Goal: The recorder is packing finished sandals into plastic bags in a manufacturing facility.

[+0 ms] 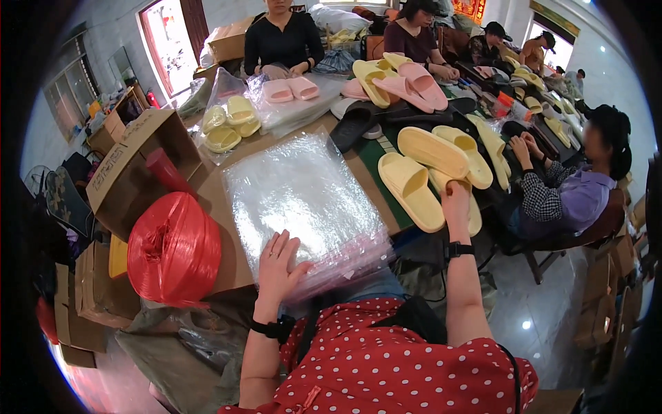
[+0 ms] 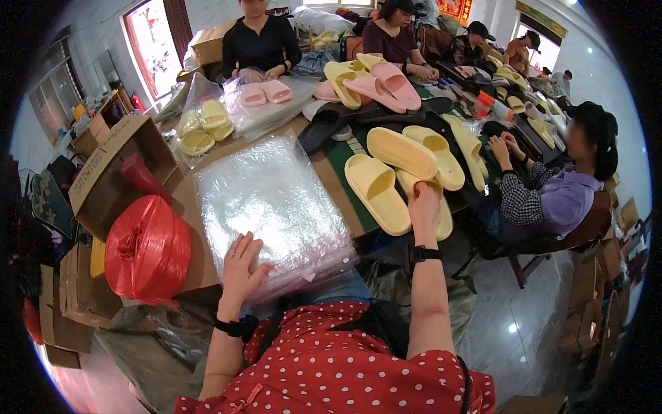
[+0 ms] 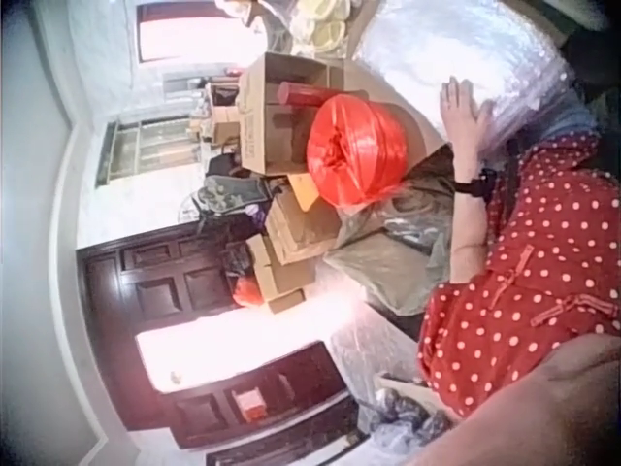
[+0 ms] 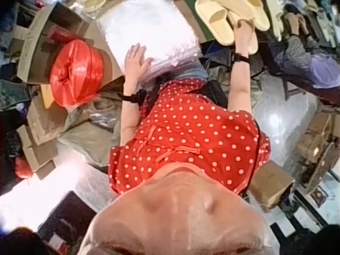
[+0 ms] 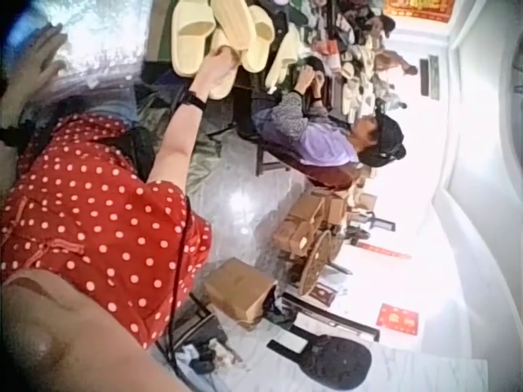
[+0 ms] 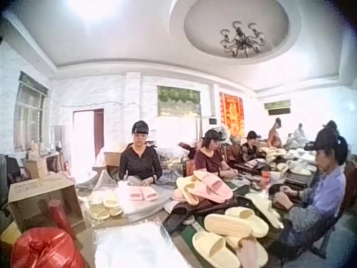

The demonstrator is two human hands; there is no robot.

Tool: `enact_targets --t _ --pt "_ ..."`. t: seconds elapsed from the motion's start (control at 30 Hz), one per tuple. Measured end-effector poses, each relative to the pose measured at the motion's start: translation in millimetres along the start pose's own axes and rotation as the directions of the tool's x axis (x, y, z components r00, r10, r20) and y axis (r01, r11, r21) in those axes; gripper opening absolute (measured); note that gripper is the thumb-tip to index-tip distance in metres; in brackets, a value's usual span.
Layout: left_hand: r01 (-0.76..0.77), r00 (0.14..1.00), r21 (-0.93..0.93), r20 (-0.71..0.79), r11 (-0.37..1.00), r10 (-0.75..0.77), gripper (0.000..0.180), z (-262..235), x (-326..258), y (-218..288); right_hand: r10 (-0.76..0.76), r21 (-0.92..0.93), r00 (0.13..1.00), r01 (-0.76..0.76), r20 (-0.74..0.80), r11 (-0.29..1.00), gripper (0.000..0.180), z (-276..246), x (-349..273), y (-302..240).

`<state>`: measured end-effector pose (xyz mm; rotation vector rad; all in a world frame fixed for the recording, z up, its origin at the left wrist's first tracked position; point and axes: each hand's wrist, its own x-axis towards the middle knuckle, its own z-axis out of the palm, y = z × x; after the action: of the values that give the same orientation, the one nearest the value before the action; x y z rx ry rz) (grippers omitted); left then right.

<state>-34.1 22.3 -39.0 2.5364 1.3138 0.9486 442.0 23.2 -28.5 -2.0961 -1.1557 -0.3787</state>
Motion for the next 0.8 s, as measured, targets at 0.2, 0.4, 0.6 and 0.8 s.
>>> enact_targets --t 0.2,0.4,0.6,0.8 --pt "0.002 1.0 0.018 -0.013 1.0 -0.002 0.055 1.3 0.6 0.6 -0.097 0.647 0.984 -0.025 0.152 0.762 0.018 -17.9 -13.8 -45.8" --pt "0.001 1.0 0.024 -0.016 1.0 -0.001 0.055 2.3 -0.6 0.3 -0.206 0.599 0.978 0.138 0.046 0.789 0.018 -12.2 2.7 -93.5" --pt "0.02 1.0 0.026 -0.004 0.999 -0.02 0.056 0.9 -2.4 1.0 -0.323 0.341 0.945 0.287 0.052 0.895 0.019 22.8 7.0 -83.7" --pt "0.014 1.0 0.023 -0.005 1.0 -0.014 0.056 0.8 -0.4 1.9 -0.256 0.344 0.939 0.168 0.229 0.924 0.031 53.1 12.6 -57.3"
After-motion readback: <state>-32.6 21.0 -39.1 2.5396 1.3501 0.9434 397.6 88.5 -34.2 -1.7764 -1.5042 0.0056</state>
